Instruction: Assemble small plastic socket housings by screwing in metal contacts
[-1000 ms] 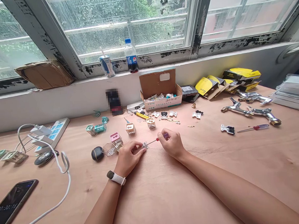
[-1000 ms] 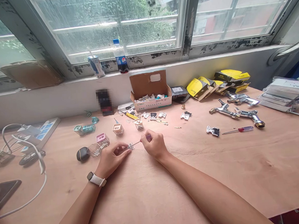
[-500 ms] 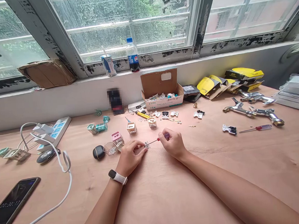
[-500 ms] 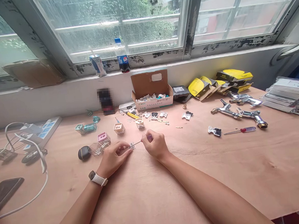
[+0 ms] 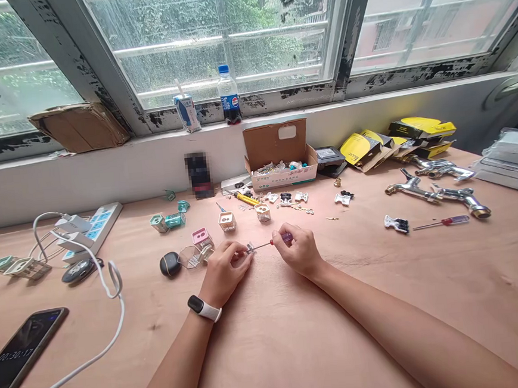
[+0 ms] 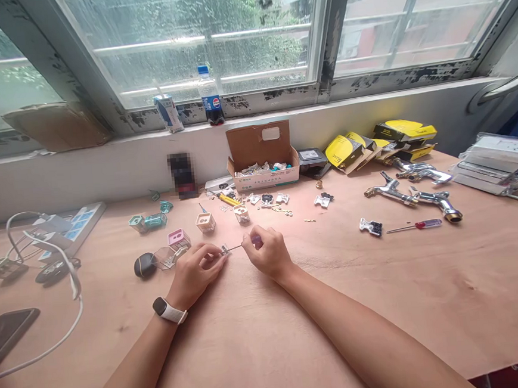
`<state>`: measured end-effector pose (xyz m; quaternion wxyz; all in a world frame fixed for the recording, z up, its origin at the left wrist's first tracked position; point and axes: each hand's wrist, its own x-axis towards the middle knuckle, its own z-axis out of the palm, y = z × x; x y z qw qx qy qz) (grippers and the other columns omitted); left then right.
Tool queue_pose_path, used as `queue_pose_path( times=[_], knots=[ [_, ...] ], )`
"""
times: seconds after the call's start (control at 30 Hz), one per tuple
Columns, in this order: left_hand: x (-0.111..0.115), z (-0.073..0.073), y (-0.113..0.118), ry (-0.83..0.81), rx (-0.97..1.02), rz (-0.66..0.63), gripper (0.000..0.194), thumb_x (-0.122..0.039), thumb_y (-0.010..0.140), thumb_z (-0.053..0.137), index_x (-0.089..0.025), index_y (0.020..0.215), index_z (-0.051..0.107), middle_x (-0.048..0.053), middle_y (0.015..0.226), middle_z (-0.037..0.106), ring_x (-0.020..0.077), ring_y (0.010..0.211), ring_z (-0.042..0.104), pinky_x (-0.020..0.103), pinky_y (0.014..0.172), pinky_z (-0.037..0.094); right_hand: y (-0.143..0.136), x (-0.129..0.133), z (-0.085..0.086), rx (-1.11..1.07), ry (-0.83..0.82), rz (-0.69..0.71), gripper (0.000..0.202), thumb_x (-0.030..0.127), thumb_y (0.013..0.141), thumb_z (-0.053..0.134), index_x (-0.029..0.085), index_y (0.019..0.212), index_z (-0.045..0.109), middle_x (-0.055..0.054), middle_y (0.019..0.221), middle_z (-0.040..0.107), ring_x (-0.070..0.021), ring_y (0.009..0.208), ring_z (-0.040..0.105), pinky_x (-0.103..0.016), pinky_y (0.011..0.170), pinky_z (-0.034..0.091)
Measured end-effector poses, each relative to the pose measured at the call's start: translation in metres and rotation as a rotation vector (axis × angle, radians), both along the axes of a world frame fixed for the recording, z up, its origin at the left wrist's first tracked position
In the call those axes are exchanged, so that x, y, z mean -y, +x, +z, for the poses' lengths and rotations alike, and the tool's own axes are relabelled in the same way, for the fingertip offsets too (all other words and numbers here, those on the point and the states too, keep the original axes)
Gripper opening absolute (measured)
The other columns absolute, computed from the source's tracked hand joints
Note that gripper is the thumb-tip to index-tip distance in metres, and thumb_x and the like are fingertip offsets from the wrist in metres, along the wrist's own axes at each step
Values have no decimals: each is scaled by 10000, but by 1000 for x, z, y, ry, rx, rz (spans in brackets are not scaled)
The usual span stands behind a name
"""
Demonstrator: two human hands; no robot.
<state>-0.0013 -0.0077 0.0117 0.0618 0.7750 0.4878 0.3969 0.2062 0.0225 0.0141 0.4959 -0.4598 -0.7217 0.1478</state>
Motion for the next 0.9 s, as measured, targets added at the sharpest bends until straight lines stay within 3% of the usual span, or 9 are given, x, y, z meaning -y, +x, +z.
queue_pose_path(
  times=[0.33, 0.6, 0.77, 0.9],
  knots=[
    [-1, -1, 2, -15, 129, 10, 51, -220, 904, 614, -177, 901, 641, 36, 935, 603, 98, 711, 667, 238, 701, 611, -1, 3, 0, 41, 55, 57, 302, 342, 963, 515, 189, 704, 550, -18, 662, 624, -143, 628, 524, -275, 683, 415],
    [-2, -1, 1, -41, 159, 14, 69, -235, 901, 617, -176, 912, 653, 39, 949, 603, 104, 732, 676, 252, 723, 628, 0, 5, 4, -43, -111, 218, 169, 349, 920, 529, 182, 937, 544, -16, 757, 627, -121, 606, 537, -239, 609, 430],
    [-2, -1, 1, -40, 158, 20, 66, -238, 896, 624, -182, 916, 652, 35, 945, 607, 109, 726, 680, 254, 712, 629, 0, 3, 1, -98, -132, 227, 219, 388, 944, 532, 183, 867, 539, -13, 738, 619, -107, 590, 535, -218, 579, 422],
    [-2, -1, 0, -31, 154, 20, 75, -243, 899, 620, -186, 936, 650, 39, 956, 613, 110, 725, 682, 256, 709, 627, 1, 0, 0, -26, -93, 111, 388, 483, 937, 573, 188, 692, 513, 11, 592, 526, -109, 554, 477, -229, 577, 382]
  ],
)
